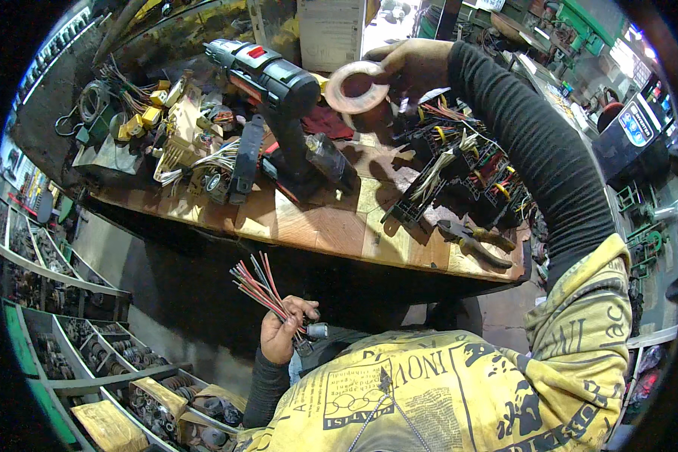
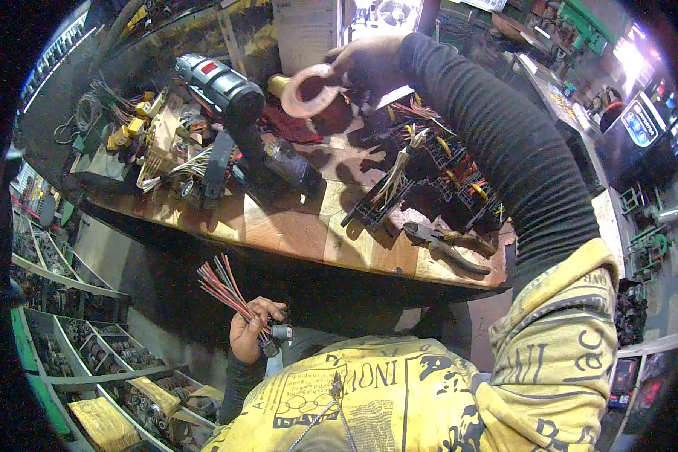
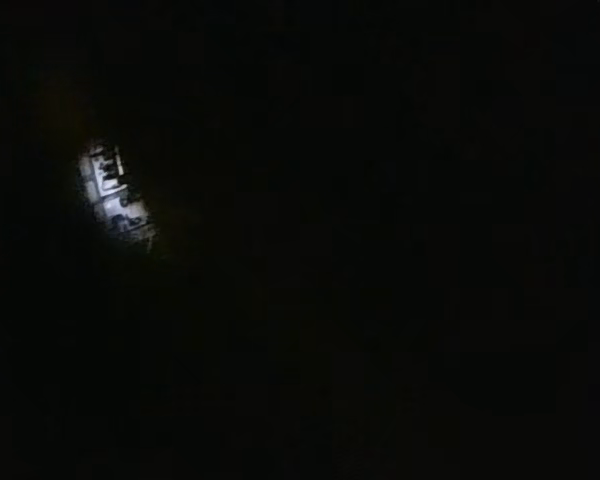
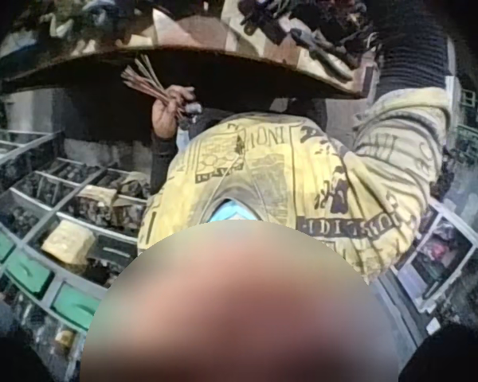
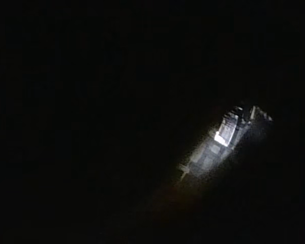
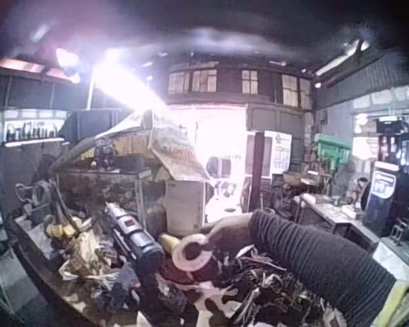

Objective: The person repairs an electrical wiring harness by stripping wire ends, twisting them together, and wrapping connections with copper wire and electrical tape. They handle multiple wires and connectors, using pliers and a soldering iron to secure and insulate the joints.

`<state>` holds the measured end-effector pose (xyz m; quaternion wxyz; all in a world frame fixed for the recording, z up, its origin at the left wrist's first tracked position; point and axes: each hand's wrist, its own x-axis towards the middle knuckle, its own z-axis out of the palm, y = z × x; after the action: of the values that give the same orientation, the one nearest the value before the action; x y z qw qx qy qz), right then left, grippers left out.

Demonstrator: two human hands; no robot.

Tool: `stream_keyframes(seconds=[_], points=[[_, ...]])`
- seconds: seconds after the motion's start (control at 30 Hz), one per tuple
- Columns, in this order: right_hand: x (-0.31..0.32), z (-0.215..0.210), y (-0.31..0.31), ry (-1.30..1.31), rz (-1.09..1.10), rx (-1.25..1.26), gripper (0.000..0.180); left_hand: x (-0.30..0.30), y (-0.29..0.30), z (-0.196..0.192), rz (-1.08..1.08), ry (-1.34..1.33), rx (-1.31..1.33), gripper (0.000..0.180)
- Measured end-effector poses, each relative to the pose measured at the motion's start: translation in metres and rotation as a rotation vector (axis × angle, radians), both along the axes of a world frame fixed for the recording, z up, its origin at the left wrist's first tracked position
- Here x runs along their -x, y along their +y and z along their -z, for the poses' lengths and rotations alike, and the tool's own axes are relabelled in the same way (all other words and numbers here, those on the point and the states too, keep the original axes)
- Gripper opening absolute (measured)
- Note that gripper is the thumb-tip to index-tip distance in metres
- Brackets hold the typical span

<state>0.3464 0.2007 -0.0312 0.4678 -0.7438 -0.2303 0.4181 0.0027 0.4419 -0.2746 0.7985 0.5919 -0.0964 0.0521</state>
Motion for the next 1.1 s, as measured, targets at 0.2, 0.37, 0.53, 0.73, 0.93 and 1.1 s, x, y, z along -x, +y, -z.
stream_keyframes(seconds=[0.2,0.37,0.53,0.73,0.93,1.1], points=[[-0.012,0.055,0.023,-0.174,0.077,-0.159,0.042,-0.002,-0.001,0.001,-0.001,0.008,-0.003,0.027],[-0.01,0.073,0.029,-0.737,-0.202,0.233,0.057,0.0,-0.001,0.004,-0.007,0.036,0.012,0.025],[0.0,0.051,0.034,-0.874,0.037,0.449,0.042,-0.005,-0.002,0.004,-0.006,0.013,-0.015,0.026],[0.047,-0.054,-0.08,-0.774,0.266,0.035,0.025,-0.013,-0.013,-0.003,0.047,-0.041,-0.062,0.03],[0.143,-0.032,-0.166,-1.264,0.129,0.72,0.033,-0.026,-0.026,-0.016,0.15,-0.085,-0.112,0.029],[0.158,0.027,-0.157,-1.494,0.266,1.01,0.045,-0.03,-0.043,-0.025,0.186,-0.091,-0.153,0.024]])
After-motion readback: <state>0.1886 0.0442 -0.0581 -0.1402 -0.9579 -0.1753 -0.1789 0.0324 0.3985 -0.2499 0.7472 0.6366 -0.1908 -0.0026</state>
